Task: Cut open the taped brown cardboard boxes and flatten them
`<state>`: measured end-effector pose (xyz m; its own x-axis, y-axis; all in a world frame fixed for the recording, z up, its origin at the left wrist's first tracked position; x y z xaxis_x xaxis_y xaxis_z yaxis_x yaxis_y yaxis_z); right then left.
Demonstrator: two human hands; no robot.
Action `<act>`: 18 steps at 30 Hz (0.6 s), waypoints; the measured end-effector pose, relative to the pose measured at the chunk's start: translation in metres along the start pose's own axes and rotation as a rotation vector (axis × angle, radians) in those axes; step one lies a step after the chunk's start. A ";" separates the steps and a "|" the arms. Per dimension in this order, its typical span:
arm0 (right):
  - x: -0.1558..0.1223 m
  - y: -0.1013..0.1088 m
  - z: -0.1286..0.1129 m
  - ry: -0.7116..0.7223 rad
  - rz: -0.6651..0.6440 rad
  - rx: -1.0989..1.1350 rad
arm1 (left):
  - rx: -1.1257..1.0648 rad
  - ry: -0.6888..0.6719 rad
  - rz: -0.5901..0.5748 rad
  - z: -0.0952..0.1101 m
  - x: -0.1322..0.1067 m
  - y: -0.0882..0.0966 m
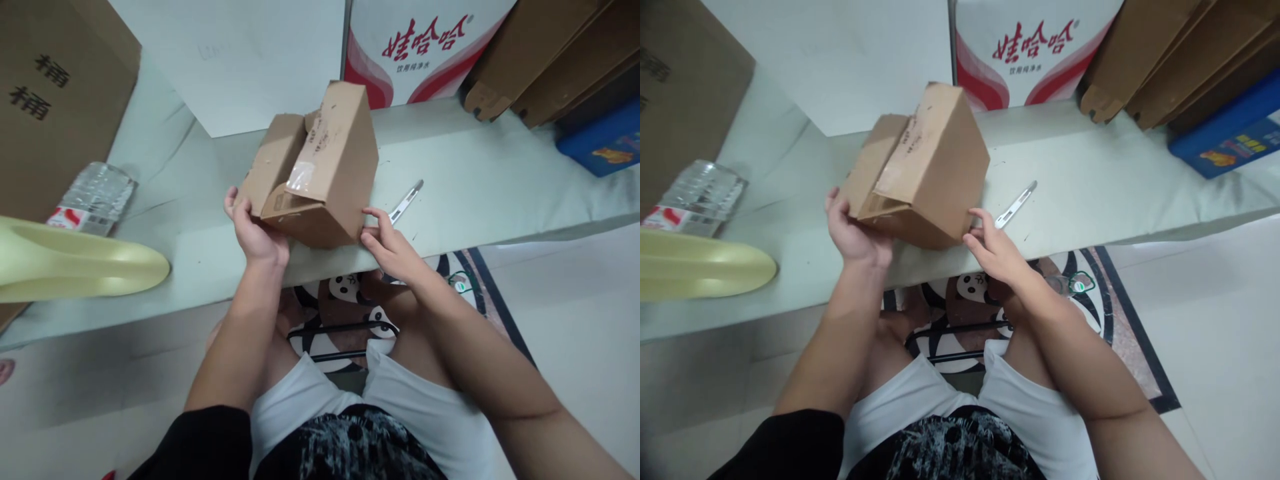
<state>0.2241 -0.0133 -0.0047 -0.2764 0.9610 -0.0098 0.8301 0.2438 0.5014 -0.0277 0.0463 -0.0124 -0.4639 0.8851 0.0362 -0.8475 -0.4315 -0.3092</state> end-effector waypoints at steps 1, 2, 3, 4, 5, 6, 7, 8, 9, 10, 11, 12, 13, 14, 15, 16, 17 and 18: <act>0.000 0.001 0.000 0.019 0.019 0.020 | 0.050 0.057 0.010 -0.005 0.003 0.006; 0.000 0.002 0.001 0.037 0.044 0.029 | 0.120 0.093 0.006 -0.010 0.006 0.011; 0.000 0.003 0.002 0.050 0.069 0.025 | 0.209 0.093 -0.009 -0.013 0.008 0.015; 0.000 0.004 0.003 0.055 0.088 0.014 | 0.317 0.062 -0.029 -0.015 0.009 0.019; 0.001 0.005 0.005 0.052 0.101 0.000 | 0.433 0.003 -0.049 -0.015 0.009 0.021; 0.002 0.006 0.007 0.046 0.111 -0.011 | 0.549 -0.073 -0.067 -0.013 0.009 0.022; 0.002 0.007 0.010 0.036 0.121 -0.017 | 0.654 -0.151 -0.083 -0.011 0.008 0.023; 0.003 0.007 0.012 0.024 0.131 -0.021 | 0.738 -0.221 -0.094 -0.007 0.007 0.022; 0.003 0.008 0.014 0.010 0.144 -0.026 | 0.794 -0.277 -0.105 -0.004 0.006 0.021; 0.004 0.009 0.015 -0.001 0.159 -0.036 | 0.825 -0.319 -0.124 -0.001 0.005 0.020; 0.004 0.009 0.016 -0.008 0.172 -0.051 | 0.839 -0.345 -0.158 0.001 0.004 0.018; 0.005 0.010 0.017 -0.009 0.183 -0.072 | 0.837 -0.352 -0.208 0.002 0.003 0.015; 0.005 0.010 0.018 -0.002 0.195 -0.093 | 0.818 -0.337 -0.265 0.002 0.002 0.013; 0.006 0.010 0.018 0.011 0.208 -0.106 | 0.779 -0.302 -0.317 0.000 0.001 0.010; 0.006 0.011 0.018 0.028 0.220 -0.105 | 0.722 -0.251 -0.354 -0.003 0.000 0.008; 0.007 0.011 0.019 0.047 0.225 -0.091 | 0.654 -0.196 -0.369 -0.006 -0.001 0.007; 0.008 0.010 0.020 0.066 0.226 -0.067 | 0.580 -0.149 -0.368 -0.009 -0.002 0.005; 0.009 0.010 0.021 0.085 0.224 -0.041 | 0.511 -0.120 -0.363 -0.011 -0.003 0.004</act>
<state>0.2397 0.0009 -0.0180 -0.1287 0.9756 0.1777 0.8554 0.0185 0.5177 -0.0269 0.0441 -0.0238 -0.1251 0.9776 0.1691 -0.9584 -0.1631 0.2342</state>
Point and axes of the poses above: each hand's wrist, its own x-axis towards the middle knuckle, its own y-axis out of the back of the hand, z = x × y, the point moved 4 cm from there along x, towards the middle knuckle, and after that the axes turned 1 degree about -z, right-handed, at the moved point
